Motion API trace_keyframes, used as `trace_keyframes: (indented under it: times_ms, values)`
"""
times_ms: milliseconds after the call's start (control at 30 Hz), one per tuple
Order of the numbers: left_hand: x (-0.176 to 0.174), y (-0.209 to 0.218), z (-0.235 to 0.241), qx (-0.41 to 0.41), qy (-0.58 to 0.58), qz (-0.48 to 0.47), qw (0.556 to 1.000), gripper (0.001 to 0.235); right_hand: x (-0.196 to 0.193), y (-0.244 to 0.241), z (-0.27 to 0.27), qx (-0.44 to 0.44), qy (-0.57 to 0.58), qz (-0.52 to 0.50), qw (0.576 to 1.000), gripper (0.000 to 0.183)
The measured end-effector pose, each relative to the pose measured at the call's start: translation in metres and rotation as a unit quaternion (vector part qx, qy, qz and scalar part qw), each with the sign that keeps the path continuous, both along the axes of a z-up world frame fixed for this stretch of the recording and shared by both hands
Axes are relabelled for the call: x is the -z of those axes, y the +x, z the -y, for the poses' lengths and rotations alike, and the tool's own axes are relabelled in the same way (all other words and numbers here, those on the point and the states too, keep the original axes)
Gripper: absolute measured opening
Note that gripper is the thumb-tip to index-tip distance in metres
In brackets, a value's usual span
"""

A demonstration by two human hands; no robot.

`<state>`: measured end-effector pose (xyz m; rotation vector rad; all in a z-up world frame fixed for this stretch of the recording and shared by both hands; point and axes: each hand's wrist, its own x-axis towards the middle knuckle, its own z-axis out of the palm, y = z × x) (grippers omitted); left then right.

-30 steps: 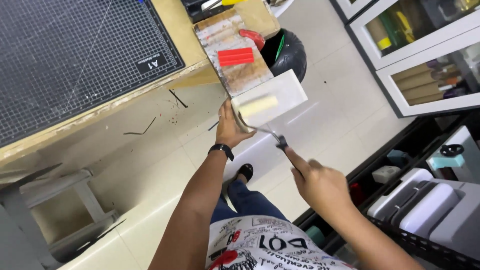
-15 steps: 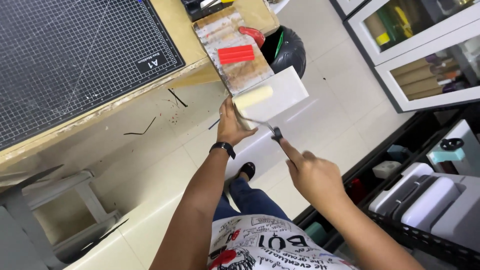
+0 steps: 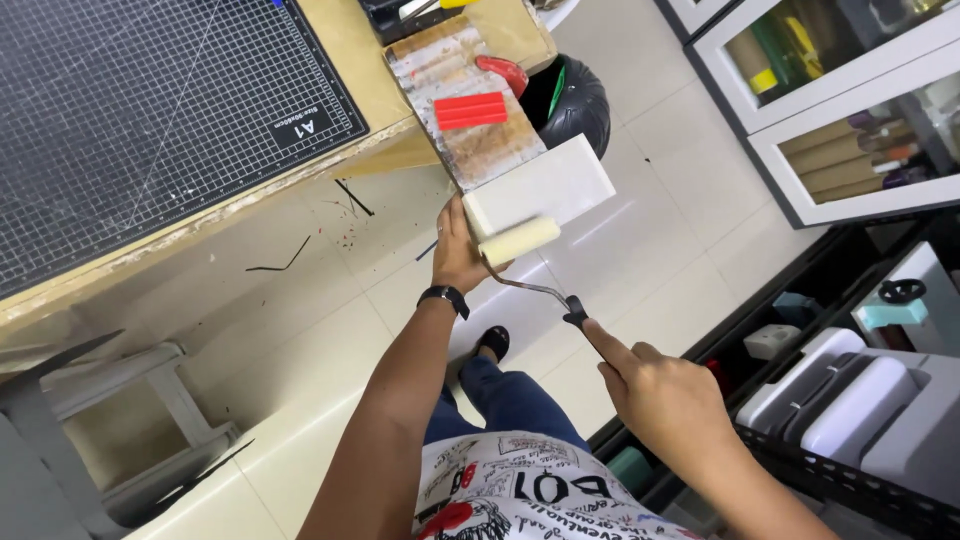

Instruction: Covering a white box with black sheets by applying adhesive with a roller and smoothing the sheets with a scraper.

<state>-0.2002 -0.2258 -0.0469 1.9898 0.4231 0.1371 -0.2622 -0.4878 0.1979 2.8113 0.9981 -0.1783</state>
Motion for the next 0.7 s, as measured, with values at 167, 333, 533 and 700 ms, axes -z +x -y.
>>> trace_keyframes:
  times_ms: [167, 333, 533, 700]
  values:
    - [0.004, -0.001, 0.003, 0.002, 0.048, 0.012, 0.999, 0.141, 0.043, 0.024, -0.033, -0.019, 0.072, 0.056, 0.996, 0.051]
    - [0.015, -0.001, 0.000, -0.004, 0.020, 0.056, 0.998, 0.142, 0.009, 0.002, 0.011, -0.018, 0.042, 0.003, 0.999, 0.056]
    - [-0.004, -0.001, 0.003, -0.018, -0.003, 0.021, 1.000, 0.144, -0.053, 0.064, 0.078, -0.033, 0.006, -0.071, 0.997, 0.051]
    - [0.004, -0.002, 0.005, -0.014, -0.006, 0.034, 0.999, 0.156, -0.050, 0.169, 0.090, -0.257, 0.021, -0.005, 0.966, 0.051]
